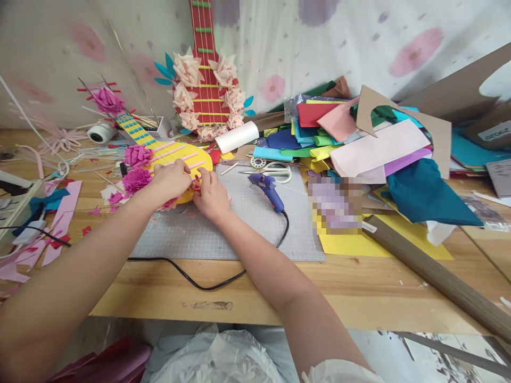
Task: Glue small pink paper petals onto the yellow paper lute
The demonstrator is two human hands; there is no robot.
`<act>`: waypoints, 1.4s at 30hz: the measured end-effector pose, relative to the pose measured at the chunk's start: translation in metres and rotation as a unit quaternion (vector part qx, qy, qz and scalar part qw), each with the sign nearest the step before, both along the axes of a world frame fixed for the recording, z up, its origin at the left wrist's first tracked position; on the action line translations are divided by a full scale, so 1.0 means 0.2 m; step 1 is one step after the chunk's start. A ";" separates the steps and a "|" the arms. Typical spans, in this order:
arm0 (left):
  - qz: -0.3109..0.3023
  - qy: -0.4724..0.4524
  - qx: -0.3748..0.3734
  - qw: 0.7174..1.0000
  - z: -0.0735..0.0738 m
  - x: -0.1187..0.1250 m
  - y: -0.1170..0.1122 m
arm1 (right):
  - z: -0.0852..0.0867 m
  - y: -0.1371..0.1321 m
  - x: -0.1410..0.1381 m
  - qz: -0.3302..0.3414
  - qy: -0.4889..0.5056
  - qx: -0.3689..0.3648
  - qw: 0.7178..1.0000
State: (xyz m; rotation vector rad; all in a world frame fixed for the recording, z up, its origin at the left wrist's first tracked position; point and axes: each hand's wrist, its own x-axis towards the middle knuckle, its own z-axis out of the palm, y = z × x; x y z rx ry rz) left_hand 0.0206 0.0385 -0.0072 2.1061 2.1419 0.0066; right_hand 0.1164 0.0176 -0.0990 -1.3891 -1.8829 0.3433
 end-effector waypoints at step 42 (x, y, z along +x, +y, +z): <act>-0.076 -0.153 0.183 0.968 0.04 0.04 -0.11 | 0.13 0.03 0.26 0.115 -0.047 -0.007 0.992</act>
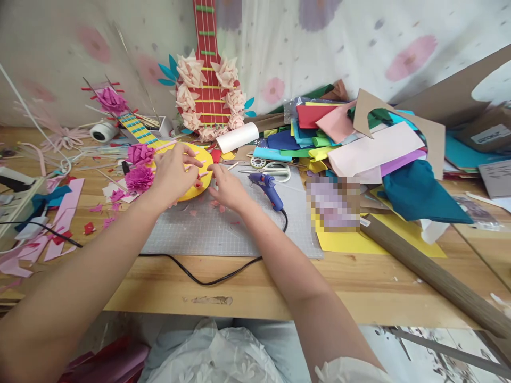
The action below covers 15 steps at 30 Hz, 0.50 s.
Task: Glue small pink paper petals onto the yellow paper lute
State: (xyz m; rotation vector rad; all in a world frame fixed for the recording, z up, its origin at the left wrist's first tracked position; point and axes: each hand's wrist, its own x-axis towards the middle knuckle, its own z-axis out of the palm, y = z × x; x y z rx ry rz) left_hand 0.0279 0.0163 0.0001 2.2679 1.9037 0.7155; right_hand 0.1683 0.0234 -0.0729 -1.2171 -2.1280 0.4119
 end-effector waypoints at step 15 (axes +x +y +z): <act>-0.135 -0.130 0.061 0.980 -0.53 0.04 -0.22 | -0.12 -0.25 0.20 -0.057 -0.100 -0.023 0.993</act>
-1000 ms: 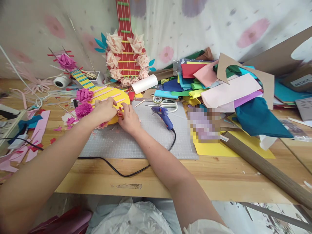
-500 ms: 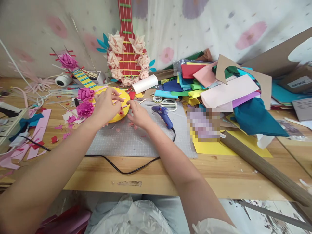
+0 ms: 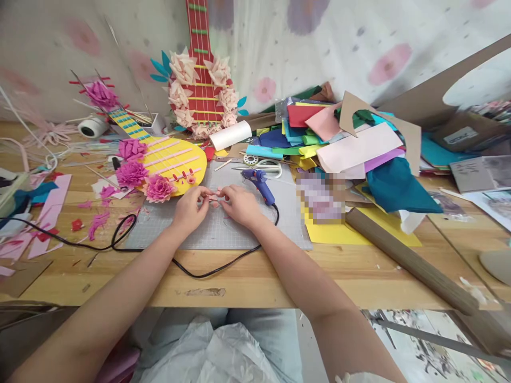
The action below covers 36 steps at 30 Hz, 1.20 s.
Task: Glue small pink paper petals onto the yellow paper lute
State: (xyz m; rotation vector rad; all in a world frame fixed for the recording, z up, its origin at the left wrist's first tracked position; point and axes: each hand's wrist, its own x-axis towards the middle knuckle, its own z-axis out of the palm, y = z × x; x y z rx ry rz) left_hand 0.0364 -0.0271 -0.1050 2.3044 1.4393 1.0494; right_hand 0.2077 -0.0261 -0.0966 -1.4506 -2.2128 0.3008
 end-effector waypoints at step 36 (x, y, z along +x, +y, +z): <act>0.055 -0.320 -0.306 0.895 0.02 0.06 0.02 | 0.26 -0.02 0.57 -0.107 0.068 -0.264 0.956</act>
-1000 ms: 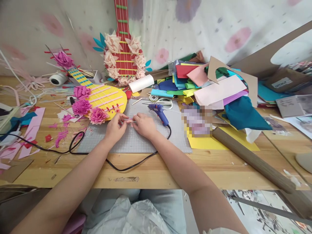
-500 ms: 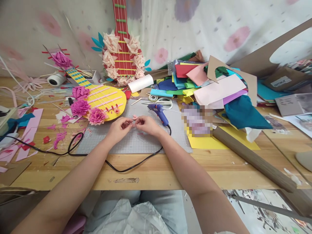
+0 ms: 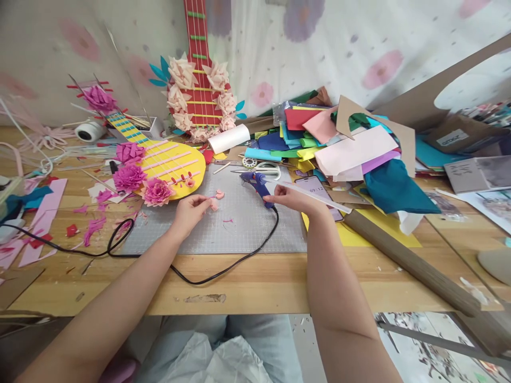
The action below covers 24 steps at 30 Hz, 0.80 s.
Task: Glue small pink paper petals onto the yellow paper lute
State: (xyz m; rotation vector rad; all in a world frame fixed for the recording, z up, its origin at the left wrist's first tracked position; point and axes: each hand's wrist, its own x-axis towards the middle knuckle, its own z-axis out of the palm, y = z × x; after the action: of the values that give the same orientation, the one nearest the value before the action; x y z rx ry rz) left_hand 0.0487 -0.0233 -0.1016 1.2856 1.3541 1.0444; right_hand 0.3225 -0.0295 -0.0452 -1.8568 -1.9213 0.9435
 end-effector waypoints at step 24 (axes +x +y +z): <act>0.067 -0.042 -0.002 0.997 -0.03 -0.01 0.03 | -0.14 0.02 -0.33 -0.011 0.211 0.009 0.977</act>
State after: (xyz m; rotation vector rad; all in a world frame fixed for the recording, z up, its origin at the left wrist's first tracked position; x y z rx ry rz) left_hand 0.0463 -0.0177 -0.1083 1.1477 1.3922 1.1730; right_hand 0.2574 -0.0264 -0.0731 -1.5112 -1.6407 1.1945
